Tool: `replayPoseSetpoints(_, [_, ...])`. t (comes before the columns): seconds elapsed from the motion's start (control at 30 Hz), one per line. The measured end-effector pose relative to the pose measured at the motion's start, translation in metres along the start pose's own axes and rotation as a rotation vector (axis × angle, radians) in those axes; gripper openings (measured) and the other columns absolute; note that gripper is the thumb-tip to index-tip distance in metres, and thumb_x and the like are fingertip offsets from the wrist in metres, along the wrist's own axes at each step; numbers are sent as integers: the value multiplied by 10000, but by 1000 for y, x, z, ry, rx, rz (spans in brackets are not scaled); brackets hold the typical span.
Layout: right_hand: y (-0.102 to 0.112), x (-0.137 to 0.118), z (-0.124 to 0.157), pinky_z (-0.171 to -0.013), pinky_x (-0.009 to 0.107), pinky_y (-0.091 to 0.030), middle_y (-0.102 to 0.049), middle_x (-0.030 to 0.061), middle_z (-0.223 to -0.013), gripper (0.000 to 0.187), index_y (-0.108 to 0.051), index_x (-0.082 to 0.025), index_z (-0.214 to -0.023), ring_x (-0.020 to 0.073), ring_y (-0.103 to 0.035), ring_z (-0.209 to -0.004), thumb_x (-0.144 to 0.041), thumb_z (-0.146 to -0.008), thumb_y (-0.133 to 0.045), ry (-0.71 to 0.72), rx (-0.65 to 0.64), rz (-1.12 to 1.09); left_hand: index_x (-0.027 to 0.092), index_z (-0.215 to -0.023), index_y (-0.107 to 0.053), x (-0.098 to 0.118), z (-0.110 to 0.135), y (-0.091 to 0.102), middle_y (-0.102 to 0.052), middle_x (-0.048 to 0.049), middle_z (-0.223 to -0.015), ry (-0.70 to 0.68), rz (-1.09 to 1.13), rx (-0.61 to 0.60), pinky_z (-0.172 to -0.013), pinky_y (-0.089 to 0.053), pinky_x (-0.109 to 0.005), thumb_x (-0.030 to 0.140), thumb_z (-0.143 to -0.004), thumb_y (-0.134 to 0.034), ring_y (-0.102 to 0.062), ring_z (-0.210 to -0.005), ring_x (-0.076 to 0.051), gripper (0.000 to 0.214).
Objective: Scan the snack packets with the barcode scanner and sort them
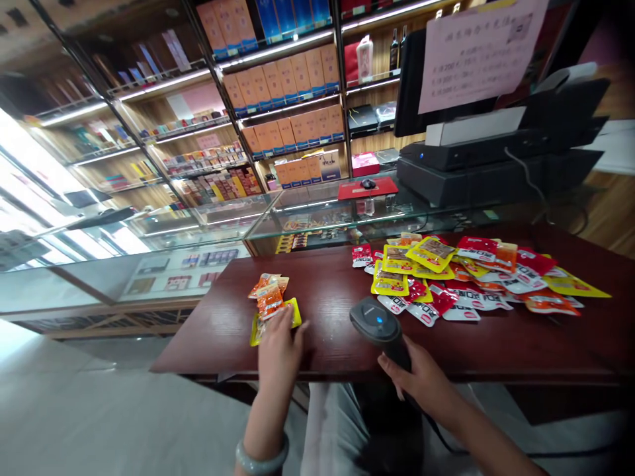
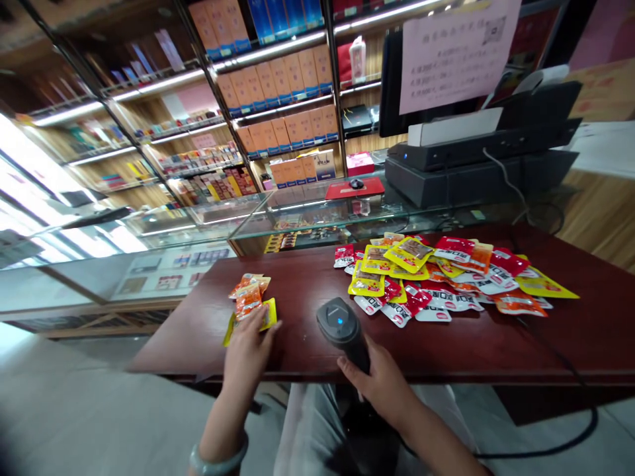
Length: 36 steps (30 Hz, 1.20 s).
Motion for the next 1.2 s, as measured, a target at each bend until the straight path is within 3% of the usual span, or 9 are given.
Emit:
replayPoseSetpoints(0.1, [-3, 2, 1, -467, 264, -435, -566, -51, -575, 418, -678, -181, -1134, 152, -499, -450, -541, -921, -678, -33, -23, 2, 61, -1419, -607, -54, -1, 29, -696, -253, -1342, 296, -233, 94, -1115, -448, -521, 525, -961, -534, -612, -1308, -403, 656])
replayPoseSetpoints(0.17, [-6, 2, 0, -467, 261, -431, -564, -49, -581, 405, -672, -183, -1113, 148, -498, -453, -539, -918, -679, -33, -31, -1, 63, -1312, -668, -81, -3, 33, -728, -266, -1243, 424, -308, 22, -1078, -452, -521, 604, -944, -520, -634, -1250, -426, 672])
replayPoseSetpoints(0.27, [-10, 1, 0, -465, 259, -431, -592, -34, -617, 377, -667, -188, -1063, 139, -500, -453, -530, -906, -691, -21, -42, -10, 131, -1087, -739, -97, -8, 20, -749, -244, -1176, 429, -263, -160, -1019, -468, -484, 628, -940, -480, -656, -1197, -417, 579])
replayPoseSetpoints(0.4, [-12, -5, -1, -474, 263, -443, -610, -26, -629, 337, -675, -198, -1008, 135, -505, -445, -515, -899, -706, 2, -43, 2, 214, -908, -699, -102, -8, 7, -782, -150, -990, 400, 8, -161, -825, -501, -392, 589, -904, -513, -711, -1001, -343, 419])
replayPoseSetpoints(0.63, [-12, -4, -2, -537, 279, -479, -586, -34, -581, 324, -682, -213, -986, 177, -578, -515, -527, -908, -701, -22, -55, 22, 225, -779, -619, -122, 10, 17, -503, 66, -467, 669, 779, 159, -447, -348, -247, 704, -692, -699, -478, -431, -142, 492])
replayPoseSetpoints(0.77, [-18, 1, -2, -495, 267, -452, -612, -19, -642, 356, -660, -197, -1031, 150, -527, -479, -536, -922, -675, -44, -79, 15, 210, -784, -579, -108, 14, 27, -514, 85, -458, 758, 1075, 251, -396, -299, -196, 633, -567, -818, -465, -365, -102, 532])
replayPoseSetpoints(0.87, [-22, -3, -4, -477, 256, -449, -641, 6, -723, 357, -640, -193, -1021, 136, -513, -491, -532, -913, -678, -37, -85, -15, 205, -786, -561, -84, 9, 25, -566, 70, -477, 750, 1168, 239, -386, -269, -172, 574, -578, -838, -481, -360, -92, 506])
replayPoseSetpoints(1.03, [-26, -17, -14, -469, 241, -447, -654, 31, -803, 350, -624, -185, -983, 120, -505, -509, -522, -911, -686, -4, -85, -27, 211, -807, -547, -28, -12, 3, -583, 61, -461, 657, 1231, 195, -387, -217, -180, 639, -675, -760, -338, -338, -58, 496])
replayPoseSetpoints(1.2, [-19, -28, -27, -502, 247, -480, -634, 3, -748, 374, -654, -197, -1019, 133, -532, -528, -552, -913, -709, 74, -14, -56, 237, -741, -486, 25, -38, -19, -559, 61, -444, 566, 1282, 110, -407, -234, -204, 618, -735, -705, -370, -361, -82, 439])
Point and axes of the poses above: each hand's wrist, its own z-axis away from the middle knuckle, its own y-axis out of the back of the hand, x = y × z, the point moved 6 cm from there along -z, towards the middle knuckle
